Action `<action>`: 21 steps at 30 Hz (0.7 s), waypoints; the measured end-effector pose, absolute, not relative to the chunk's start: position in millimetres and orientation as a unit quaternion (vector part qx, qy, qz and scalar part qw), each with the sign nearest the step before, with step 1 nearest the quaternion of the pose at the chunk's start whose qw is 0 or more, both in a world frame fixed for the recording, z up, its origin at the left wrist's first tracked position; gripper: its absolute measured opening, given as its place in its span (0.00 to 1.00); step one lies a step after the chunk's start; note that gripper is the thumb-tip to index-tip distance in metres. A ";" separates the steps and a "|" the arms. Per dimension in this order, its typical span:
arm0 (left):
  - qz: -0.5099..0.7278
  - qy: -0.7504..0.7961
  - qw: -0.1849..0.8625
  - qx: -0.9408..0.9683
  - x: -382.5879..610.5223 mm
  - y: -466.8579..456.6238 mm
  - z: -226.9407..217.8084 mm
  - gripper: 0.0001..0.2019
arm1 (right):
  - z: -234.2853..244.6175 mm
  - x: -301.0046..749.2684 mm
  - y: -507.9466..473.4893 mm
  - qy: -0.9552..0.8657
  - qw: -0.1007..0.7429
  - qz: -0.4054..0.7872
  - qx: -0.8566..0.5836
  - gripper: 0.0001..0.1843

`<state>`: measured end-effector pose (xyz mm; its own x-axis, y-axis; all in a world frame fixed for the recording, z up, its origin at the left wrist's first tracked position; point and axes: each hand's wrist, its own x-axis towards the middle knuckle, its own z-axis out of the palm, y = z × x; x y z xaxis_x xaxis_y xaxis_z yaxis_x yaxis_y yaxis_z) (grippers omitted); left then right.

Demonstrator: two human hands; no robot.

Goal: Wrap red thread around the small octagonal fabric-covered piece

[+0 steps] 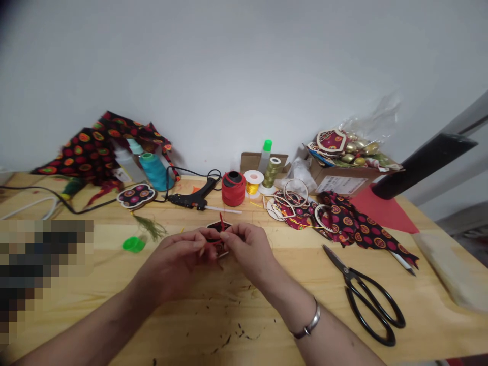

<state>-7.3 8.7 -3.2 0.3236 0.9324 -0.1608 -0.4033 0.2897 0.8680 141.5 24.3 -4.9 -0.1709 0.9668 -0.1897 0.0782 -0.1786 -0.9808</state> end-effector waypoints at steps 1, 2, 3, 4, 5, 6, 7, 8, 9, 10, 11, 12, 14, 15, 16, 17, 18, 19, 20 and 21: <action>0.466 0.361 0.713 0.380 -7.9 9.2 -4.1 0.09 | -5.3 142.4 25.1 -0.509 0.391 0.570 -0.512 0.10; 0.469 0.381 0.694 0.391 -8.6 9.7 -5.2 0.10 | -5.5 143.2 25.8 -0.509 0.395 0.569 -0.511 0.10; 0.482 0.406 0.664 0.403 -9.4 10.3 -6.4 0.11 | -5.4 143.8 26.4 -0.508 0.400 0.568 -0.509 0.10; 0.494 0.434 0.629 0.416 -10.1 10.9 -7.5 0.11 | -5.0 144.3 26.7 -0.508 0.404 0.567 -0.507 0.10; 0.512 0.459 0.585 0.430 -10.6 11.5 -8.3 0.11 | -4.2 144.5 26.8 -0.510 0.409 0.564 -0.505 0.10; 0.531 0.475 0.535 0.455 -10.7 11.8 -8.6 0.09 | -3.2 144.6 26.6 -0.513 0.413 0.559 -0.503 0.09; 0.549 0.482 0.489 0.477 -10.4 12.0 -8.5 0.08 | -2.0 144.5 26.2 -0.519 0.415 0.553 -0.502 0.09; 0.568 0.480 0.449 0.496 -9.6 11.8 -8.0 0.05 | -0.9 144.4 25.7 -0.528 0.416 0.544 -0.502 0.09; 0.580 0.471 0.423 0.512 -8.4 11.2 -7.2 0.04 | 0.1 144.2 25.0 -0.539 0.415 0.533 -0.503 0.09; 0.584 0.460 0.410 0.528 -7.0 10.2 -6.3 0.05 | 0.9 144.0 24.3 -0.551 0.414 0.521 -0.504 0.08; 0.580 0.449 0.406 0.545 -5.6 8.9 -5.4 0.08 | 1.3 143.8 23.6 -0.562 0.413 0.509 -0.504 0.08; 0.568 0.444 0.403 0.565 -4.4 7.4 -4.7 0.10 | 1.4 143.6 22.9 -0.573 0.413 0.496 -0.505 0.08; 0.531 0.448 0.377 0.612 -2.8 4.4 -4.1 0.13 | 0.5 143.4 22.0 -0.588 0.418 0.473 -0.505 0.07; 0.515 0.452 0.359 0.633 -2.4 3.2 -4.4 0.14 | -0.5 143.3 21.6 -0.594 0.420 0.466 -0.503 0.07; 0.501 0.456 0.344 0.650 -2.2 2.3 -4.9 0.14 | -1.6 143.3 21.3 -0.598 0.421 0.463 -0.501 0.07; 0.490 0.457 0.337 0.661 -1.9 1.7 -5.8 0.14 | -2.8 143.2 21.1 -0.598 0.421 0.464 -0.499 0.07; 0.481 0.455 0.337 0.669 -1.6 1.4 -6.9 0.15 | -4.1 143.2 20.8 -0.598 0.421 0.467 -0.496 0.07; 0.472 0.452 0.343 0.675 -1.0 1.4 -8.2 0.15 | -5.3 143.1 20.6 -0.599 0.419 0.471 -0.494 0.07; 0.464 0.450 0.353 0.677 -0.2 1.5 -9.5 0.15 | -6.3 143.0 20.4 -0.600 0.417 0.471 -0.495 0.07; 0.454 0.450 0.363 0.678 0.6 1.7 -10.7 0.14 | -7.2 142.9 20.1 -0.601 0.415 0.467 -0.498 0.07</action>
<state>0.6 1.7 -10.7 0.1816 0.9400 0.2888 0.2811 -0.3311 0.9008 142.9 20.1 -7.2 -0.1596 0.9866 0.0339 0.2112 0.0677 -0.9751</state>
